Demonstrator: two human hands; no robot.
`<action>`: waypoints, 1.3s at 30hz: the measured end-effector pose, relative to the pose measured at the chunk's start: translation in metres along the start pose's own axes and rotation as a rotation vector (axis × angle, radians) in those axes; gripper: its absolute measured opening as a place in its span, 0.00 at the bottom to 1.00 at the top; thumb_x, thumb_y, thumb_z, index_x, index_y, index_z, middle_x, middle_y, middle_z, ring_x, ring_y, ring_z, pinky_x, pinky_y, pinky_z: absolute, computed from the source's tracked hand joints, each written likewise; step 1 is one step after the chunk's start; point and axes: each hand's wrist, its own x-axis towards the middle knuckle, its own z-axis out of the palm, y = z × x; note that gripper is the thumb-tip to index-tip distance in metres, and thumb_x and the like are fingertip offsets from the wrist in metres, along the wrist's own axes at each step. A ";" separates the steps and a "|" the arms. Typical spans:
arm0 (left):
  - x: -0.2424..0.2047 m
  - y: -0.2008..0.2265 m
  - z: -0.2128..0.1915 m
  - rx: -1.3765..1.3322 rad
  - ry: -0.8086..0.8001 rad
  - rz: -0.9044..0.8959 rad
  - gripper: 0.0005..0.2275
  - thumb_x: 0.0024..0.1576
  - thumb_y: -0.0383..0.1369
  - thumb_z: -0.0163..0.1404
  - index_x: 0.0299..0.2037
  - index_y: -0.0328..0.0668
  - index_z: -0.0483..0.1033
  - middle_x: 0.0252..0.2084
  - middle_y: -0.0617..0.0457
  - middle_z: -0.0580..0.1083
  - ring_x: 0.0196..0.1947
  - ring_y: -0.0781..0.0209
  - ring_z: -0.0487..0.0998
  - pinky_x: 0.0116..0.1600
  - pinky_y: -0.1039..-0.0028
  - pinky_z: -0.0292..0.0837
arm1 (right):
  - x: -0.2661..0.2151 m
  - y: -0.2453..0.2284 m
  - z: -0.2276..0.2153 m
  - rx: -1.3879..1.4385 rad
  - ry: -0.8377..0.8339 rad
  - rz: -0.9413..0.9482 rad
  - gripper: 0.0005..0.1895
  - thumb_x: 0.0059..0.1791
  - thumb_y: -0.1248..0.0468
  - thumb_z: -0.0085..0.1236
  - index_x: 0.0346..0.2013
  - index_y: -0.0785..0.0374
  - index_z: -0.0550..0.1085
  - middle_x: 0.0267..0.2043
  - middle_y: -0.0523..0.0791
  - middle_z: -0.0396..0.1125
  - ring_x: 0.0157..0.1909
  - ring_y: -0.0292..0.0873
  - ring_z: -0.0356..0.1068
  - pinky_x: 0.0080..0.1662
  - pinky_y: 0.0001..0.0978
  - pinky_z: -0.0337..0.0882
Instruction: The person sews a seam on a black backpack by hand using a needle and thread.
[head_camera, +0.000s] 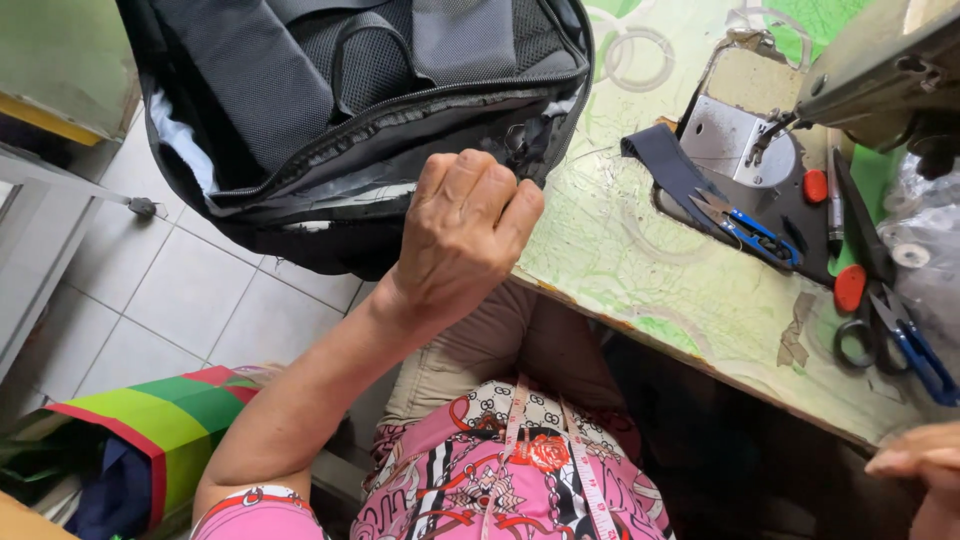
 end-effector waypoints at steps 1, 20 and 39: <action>-0.001 -0.001 0.001 0.002 0.003 -0.001 0.11 0.65 0.20 0.45 0.29 0.42 0.68 0.29 0.53 0.60 0.32 0.54 0.66 0.40 0.66 0.61 | 0.004 -0.035 0.012 -0.001 -0.001 -0.004 0.20 0.62 0.52 0.39 0.31 0.57 0.68 0.27 0.43 0.65 0.33 0.39 0.68 0.40 0.24 0.73; -0.005 0.000 0.034 0.001 0.119 -0.023 0.11 0.61 0.18 0.42 0.26 0.40 0.66 0.26 0.52 0.58 0.25 0.53 0.62 0.33 0.66 0.59 | 0.005 -0.143 0.030 -0.086 -0.245 0.527 0.15 0.44 0.71 0.56 0.12 0.72 0.78 0.12 0.53 0.76 0.15 0.43 0.71 0.23 0.31 0.67; 0.008 0.005 -0.007 -0.325 -0.087 -0.267 0.08 0.65 0.33 0.52 0.38 0.35 0.72 0.42 0.44 0.68 0.41 0.44 0.66 0.46 0.57 0.60 | 0.201 -0.282 0.190 -0.488 -0.297 -0.382 0.04 0.56 0.70 0.58 0.46 0.63 0.77 0.45 0.49 0.72 0.43 0.46 0.73 0.47 0.35 0.69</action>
